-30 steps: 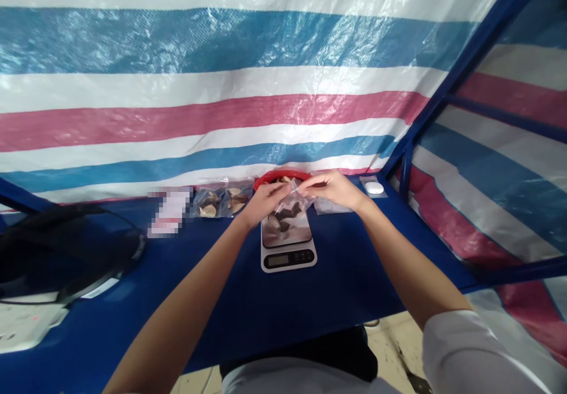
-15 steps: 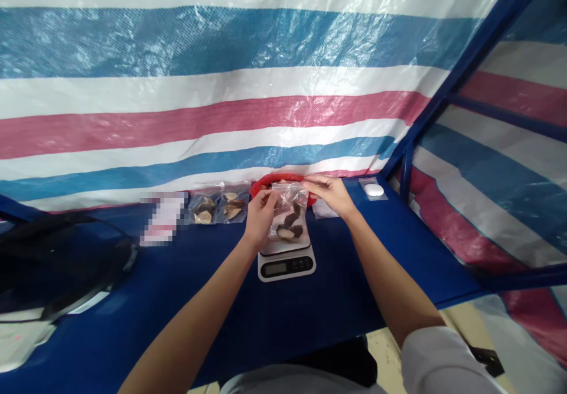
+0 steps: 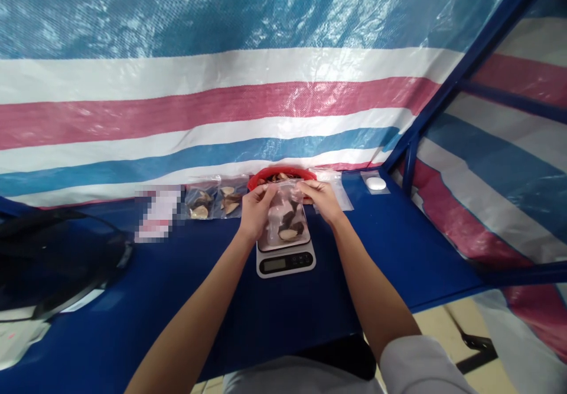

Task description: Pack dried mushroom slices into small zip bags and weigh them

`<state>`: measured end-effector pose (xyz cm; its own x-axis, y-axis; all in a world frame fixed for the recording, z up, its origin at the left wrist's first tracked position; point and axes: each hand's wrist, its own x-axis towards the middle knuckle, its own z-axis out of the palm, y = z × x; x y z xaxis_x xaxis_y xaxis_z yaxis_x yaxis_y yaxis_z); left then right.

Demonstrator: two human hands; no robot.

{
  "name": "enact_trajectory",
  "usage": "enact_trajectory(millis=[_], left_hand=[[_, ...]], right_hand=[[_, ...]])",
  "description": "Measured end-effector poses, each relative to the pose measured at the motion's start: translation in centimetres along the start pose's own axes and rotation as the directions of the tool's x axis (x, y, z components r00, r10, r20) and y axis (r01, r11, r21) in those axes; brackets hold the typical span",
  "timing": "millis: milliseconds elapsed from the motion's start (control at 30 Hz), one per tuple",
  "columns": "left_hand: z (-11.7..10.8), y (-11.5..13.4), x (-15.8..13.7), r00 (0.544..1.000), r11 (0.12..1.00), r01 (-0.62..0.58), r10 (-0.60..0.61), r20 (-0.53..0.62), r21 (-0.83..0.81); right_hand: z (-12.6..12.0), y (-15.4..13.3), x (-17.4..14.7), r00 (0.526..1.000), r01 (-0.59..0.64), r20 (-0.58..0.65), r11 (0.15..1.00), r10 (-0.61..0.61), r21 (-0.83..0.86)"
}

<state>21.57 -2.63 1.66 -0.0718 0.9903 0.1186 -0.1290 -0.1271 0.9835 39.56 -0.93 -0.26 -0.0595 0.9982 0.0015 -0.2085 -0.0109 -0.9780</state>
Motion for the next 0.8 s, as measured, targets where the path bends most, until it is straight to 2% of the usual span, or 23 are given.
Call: enact_trajectory(millis=[167,400,800], left_hand=[[-1.2,-1.0,0.6,0.999,0.999,0.005,-0.007,0.043,0.039],[-2.5,-2.3,0.3,0.998,0.998,-0.009,0.013,-0.062,0.06],[-3.2,-2.0,-0.6,0.997,1.0,-0.008,0.01,-0.078,0.026]], right_hand=[[0.2,0.8,-0.2,0.999,0.016,-0.036,1.0,-0.016,0.004],[-0.2,1.9,-0.1,0.997,0.015,-0.071,0.999,-0.012,0.046],[0.2,2.3,-0.6,0.996,0.001,-0.085,0.995,0.008,0.102]])
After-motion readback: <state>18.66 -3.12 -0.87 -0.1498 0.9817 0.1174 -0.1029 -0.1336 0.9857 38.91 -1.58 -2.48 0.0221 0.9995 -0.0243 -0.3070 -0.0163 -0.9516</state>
